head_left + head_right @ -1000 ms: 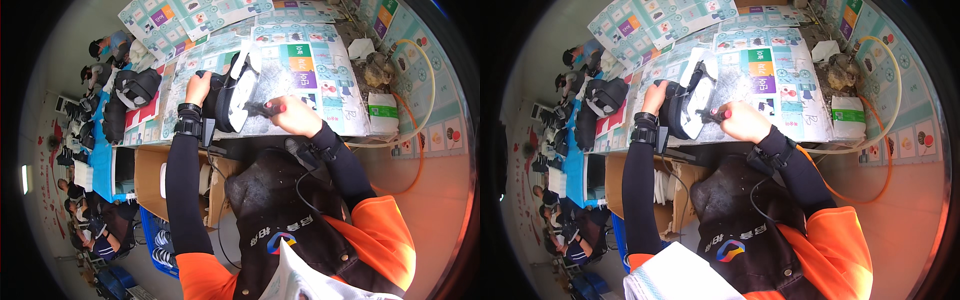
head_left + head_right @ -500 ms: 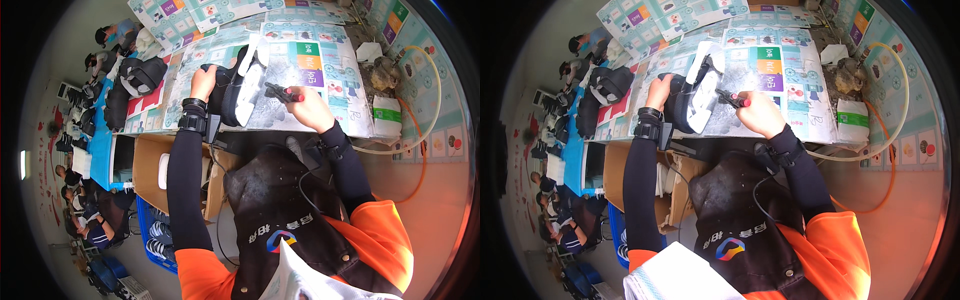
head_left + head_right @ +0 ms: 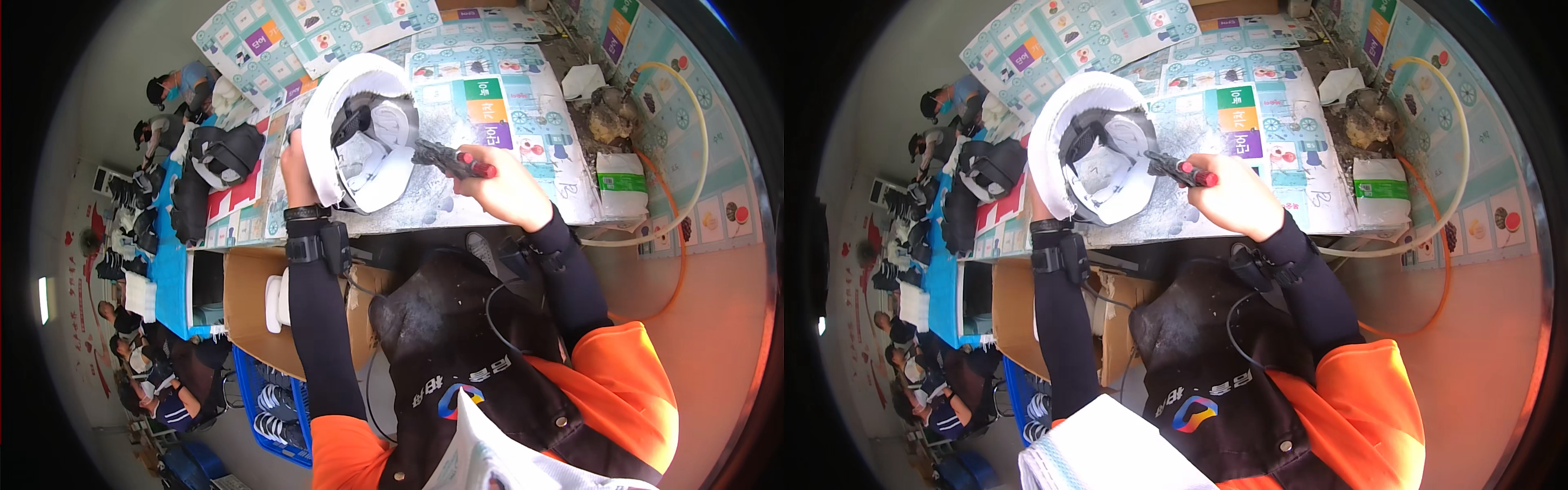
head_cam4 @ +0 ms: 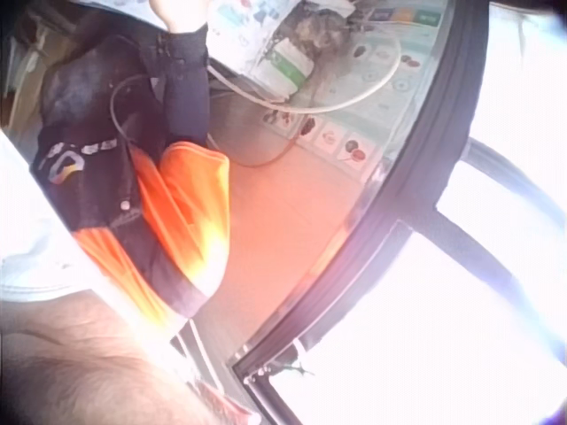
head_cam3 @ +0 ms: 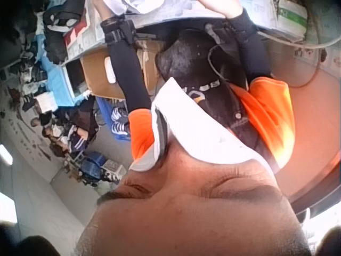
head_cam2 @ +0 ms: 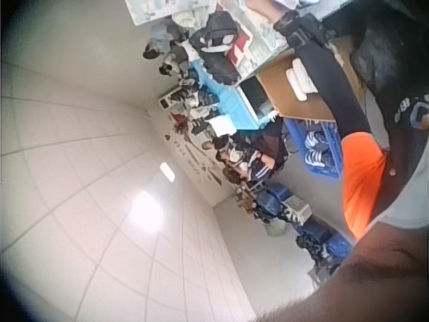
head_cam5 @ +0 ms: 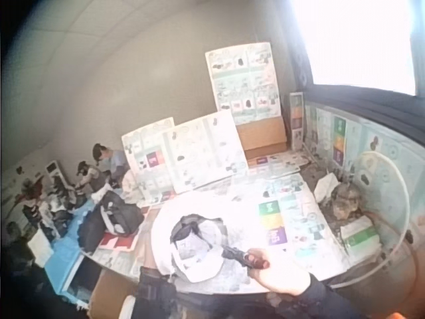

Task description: The person trims excess material from a shoe upper using a handheld tool, handles shoe components from a box, and places them back into the box.

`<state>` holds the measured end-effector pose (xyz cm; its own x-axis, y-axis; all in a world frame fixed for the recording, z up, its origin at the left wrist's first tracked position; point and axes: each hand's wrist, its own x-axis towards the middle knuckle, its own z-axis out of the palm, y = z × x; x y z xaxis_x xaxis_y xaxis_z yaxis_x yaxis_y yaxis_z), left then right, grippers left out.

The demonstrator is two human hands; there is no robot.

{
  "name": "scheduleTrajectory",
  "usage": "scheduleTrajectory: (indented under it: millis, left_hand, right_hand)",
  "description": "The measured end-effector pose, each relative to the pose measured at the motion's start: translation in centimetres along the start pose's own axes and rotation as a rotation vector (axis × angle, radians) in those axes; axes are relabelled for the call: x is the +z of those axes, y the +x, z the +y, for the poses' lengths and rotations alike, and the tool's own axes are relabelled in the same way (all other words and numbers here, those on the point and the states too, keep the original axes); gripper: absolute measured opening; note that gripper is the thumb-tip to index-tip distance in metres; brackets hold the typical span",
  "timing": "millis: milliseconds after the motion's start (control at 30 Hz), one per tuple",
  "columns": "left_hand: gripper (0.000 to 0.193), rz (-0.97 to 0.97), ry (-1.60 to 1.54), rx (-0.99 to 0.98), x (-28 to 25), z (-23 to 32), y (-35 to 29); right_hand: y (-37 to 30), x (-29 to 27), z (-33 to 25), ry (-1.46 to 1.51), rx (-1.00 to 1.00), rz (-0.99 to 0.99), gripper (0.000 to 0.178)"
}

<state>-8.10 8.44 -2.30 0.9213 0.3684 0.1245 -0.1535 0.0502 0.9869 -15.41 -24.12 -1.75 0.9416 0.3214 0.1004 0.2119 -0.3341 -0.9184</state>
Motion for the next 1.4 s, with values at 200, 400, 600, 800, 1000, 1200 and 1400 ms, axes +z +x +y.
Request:
scheduleTrajectory:
  millis: [200, 400, 600, 800, 1000, 1200, 1400]
  left_hand:
    - [0.047, -0.029, 0.143, 0.106, 0.7, -7.7, 2.5]
    - [0.034, 0.03, -0.185, -0.059, 2.5, -5.7, 1.1]
    - [0.037, 0.008, -0.198, -0.09, 1.7, -5.3, 0.6]
    - [0.035, -0.007, -0.164, -0.058, 1.6, -4.9, 0.1]
    - [0.034, -0.068, -0.196, -0.074, 0.4, -4.4, 0.1]
    - [0.036, -0.089, -0.126, -0.071, 0.0, -4.1, 0.7]
    - [0.034, -0.095, -0.078, -0.032, -0.4, -4.2, 1.9]
  right_hand:
    - [1.6, 1.2, 2.5, -0.29, -0.041, 0.054, 0.024]
    - [0.6, 2.1, 4.1, -0.253, -0.047, -0.026, 0.02]
    - [1.2, 2.1, 2.9, -0.245, 0.008, 0.037, 0.024]
    - [1.5, 2.4, 2.6, -0.251, 0.004, 0.076, 0.026]
    - [2.4, 3.3, 2.5, -0.251, -0.075, 0.071, 0.023]
    - [3.2, 3.5, 2.8, -0.324, -0.114, -0.03, 0.024]
    - [3.7, 4.3, 3.5, -0.287, -0.122, 0.027, 0.022]
